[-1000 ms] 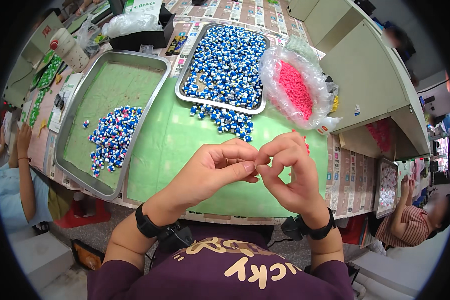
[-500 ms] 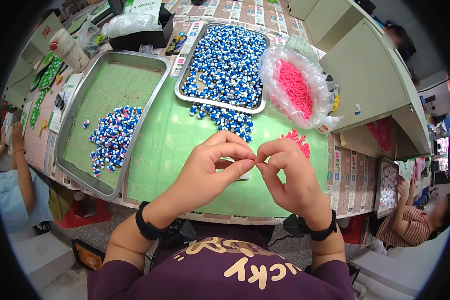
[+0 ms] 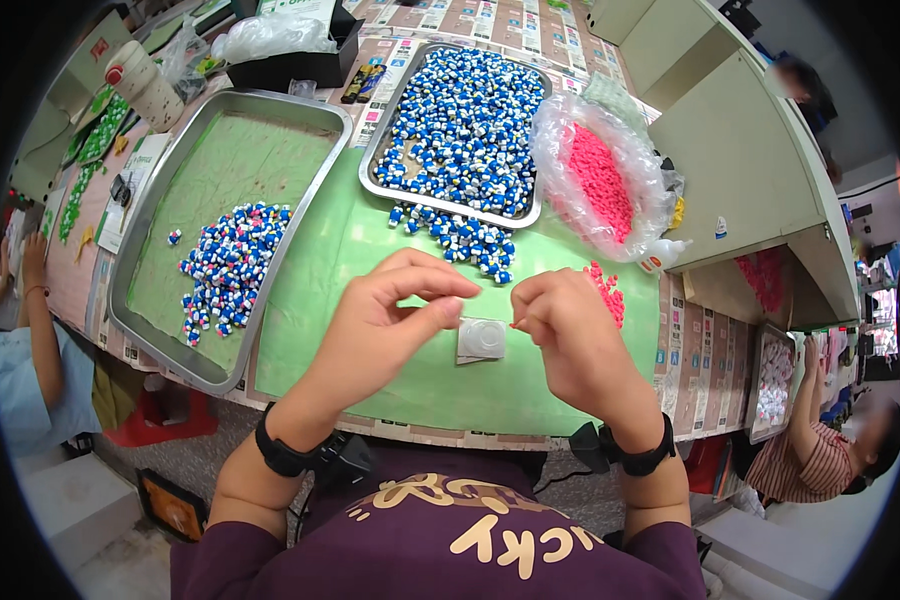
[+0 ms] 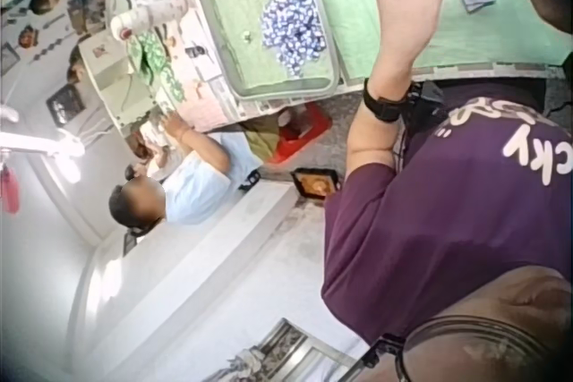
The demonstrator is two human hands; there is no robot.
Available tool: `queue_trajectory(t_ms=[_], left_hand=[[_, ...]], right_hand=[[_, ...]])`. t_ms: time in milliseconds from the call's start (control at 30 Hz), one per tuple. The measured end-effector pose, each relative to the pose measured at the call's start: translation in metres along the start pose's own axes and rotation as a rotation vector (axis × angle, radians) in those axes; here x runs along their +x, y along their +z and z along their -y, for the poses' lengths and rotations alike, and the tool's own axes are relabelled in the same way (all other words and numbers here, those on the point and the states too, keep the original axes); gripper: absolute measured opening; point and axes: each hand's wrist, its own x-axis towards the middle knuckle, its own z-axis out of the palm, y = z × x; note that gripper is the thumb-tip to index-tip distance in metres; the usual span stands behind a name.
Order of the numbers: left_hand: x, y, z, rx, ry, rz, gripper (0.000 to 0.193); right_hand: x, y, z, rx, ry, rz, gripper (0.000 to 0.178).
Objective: The person repeatedly picks up a small blue and white capsule and a pink bead from a table, inserts the bead into the capsule, and places the assembled item into a metal tray. The process is performed one at a time by hand.
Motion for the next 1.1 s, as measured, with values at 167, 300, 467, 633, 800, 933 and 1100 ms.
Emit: queue_trajectory(t_ms=[167,300,467,633,800,933,1100], left_hand=[[-0.007,-0.018,-0.004,-0.046,-0.047,-0.098,0.020],[-0.011,-0.026,-0.001,-0.004,0.005,-0.108,0.023],[-0.011,-0.024,0.000,-0.044,0.009,-0.124,0.025],[-0.006,-0.013,0.000,-0.184,-0.082,-0.075,0.026],[-0.002,0.009,-0.003,-0.391,-0.072,-0.075,0.024],[-0.001,0.018,-0.007,-0.407,-0.026,-0.067,0.023],[-0.003,0.020,-0.007,-0.311,0.051,-0.070,0.025]], right_hand=[[-0.004,0.009,-0.005,-0.110,0.047,0.202,0.021],[-0.002,0.009,-0.004,-0.137,0.055,0.263,0.020],[0.000,0.007,-0.002,-0.121,0.049,0.264,0.021],[0.007,-0.006,0.010,0.072,0.081,0.101,0.027],[0.018,-0.006,0.030,0.294,0.143,-0.148,0.033],[0.023,-0.001,0.034,0.319,0.195,-0.273,0.032],[0.023,0.006,0.033,0.280,0.206,-0.284,0.030]])
